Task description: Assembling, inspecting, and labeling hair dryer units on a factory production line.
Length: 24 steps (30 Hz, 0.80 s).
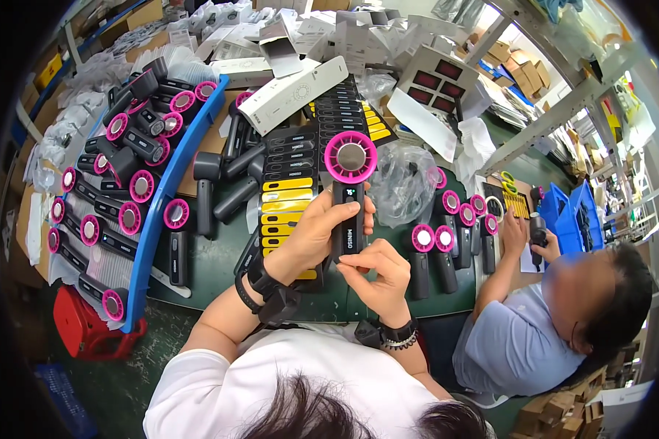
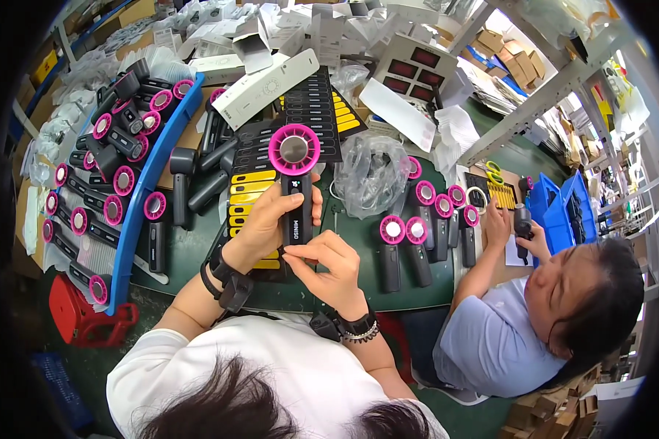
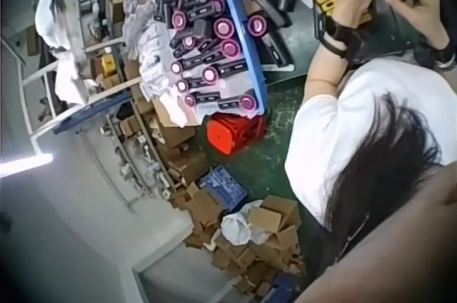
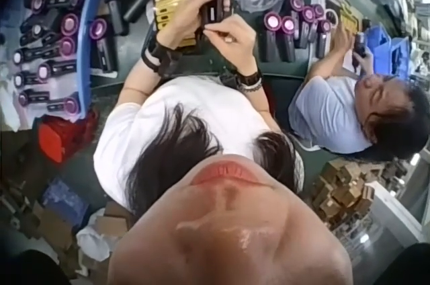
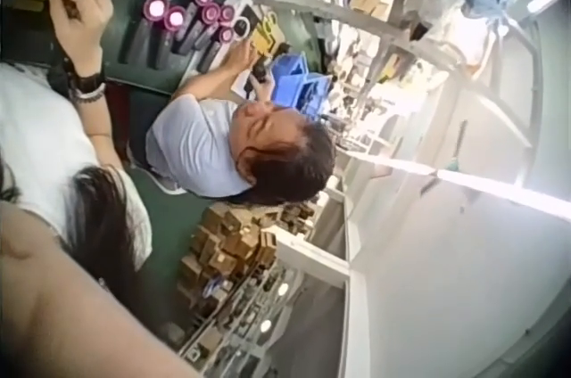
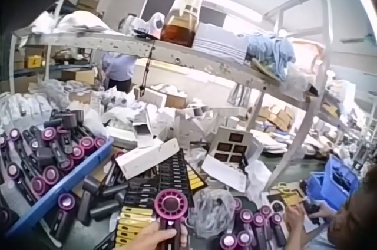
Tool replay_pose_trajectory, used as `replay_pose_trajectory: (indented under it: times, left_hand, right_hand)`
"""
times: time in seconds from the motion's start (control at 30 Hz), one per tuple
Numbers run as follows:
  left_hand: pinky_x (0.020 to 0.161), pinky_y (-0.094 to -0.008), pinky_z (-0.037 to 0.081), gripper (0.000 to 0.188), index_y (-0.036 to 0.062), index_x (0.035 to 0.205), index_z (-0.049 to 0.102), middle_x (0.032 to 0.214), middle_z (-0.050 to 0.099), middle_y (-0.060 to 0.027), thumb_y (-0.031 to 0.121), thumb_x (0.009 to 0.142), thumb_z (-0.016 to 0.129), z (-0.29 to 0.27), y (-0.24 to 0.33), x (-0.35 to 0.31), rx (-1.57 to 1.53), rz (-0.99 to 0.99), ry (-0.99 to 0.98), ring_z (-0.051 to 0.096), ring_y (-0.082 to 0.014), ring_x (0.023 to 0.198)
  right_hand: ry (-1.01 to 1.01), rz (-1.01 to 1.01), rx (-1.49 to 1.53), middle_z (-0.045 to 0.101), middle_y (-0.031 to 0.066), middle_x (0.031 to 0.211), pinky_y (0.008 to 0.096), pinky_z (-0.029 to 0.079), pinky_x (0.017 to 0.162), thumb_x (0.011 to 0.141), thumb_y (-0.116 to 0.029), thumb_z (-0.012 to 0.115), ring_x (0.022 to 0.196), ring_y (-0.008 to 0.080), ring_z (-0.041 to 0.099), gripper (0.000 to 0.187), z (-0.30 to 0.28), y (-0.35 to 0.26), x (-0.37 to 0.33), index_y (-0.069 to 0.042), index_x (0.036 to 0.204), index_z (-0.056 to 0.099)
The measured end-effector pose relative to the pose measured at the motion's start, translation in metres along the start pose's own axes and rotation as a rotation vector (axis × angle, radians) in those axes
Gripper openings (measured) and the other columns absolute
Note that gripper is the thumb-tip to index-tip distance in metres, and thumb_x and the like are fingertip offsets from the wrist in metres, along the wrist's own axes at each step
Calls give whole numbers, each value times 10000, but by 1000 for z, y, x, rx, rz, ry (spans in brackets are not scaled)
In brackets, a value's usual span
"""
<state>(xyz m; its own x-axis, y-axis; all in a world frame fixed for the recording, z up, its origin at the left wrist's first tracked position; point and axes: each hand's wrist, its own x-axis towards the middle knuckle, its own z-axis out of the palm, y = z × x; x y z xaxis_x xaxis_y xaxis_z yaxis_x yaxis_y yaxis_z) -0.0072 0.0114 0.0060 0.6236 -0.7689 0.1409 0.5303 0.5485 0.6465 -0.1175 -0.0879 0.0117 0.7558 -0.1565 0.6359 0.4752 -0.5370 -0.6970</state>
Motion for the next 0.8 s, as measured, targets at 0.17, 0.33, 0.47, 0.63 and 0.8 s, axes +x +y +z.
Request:
replay_pose_trajectory:
  times: [0.17,0.33,0.47,0.63,0.8]
  left_hand:
    - [808,-317,506,353,10,1233,414,1031,563,-86,95,904,509,3,1,-2,7,4,-47,577,-161,899]
    - [829,-329,508,377,6,1249,396,1051,555,-90,80,898,512,5,2,-5,54,3,-44,577,-160,914]
    - [823,-327,503,406,-4,1261,386,1045,554,-91,83,886,518,5,4,-7,68,0,-34,574,-164,908]
    - [817,-323,492,474,-27,1282,367,1028,555,-90,107,860,537,0,6,-8,51,-15,-19,567,-177,895]
    - [858,-345,499,436,0,1272,378,1065,544,-106,52,862,514,-12,6,-2,-81,-54,-88,579,-189,937]
  right_hand:
    - [38,38,26,548,42,675,217,404,482,657,25,755,538,102,515,201,-3,-8,-3,-35,837,688]
    - [34,19,43,548,38,677,208,408,481,664,19,755,536,91,513,205,-5,-9,-2,-30,849,681]
    - [11,4,38,548,35,681,209,413,487,665,13,758,539,92,512,206,-4,-9,-2,-38,849,680]
    - [10,13,36,548,37,710,204,407,518,644,40,762,585,96,504,229,-1,-9,0,-28,845,672]
    - [40,42,20,527,44,789,218,433,596,616,42,782,696,116,517,254,3,-1,1,-25,826,655]
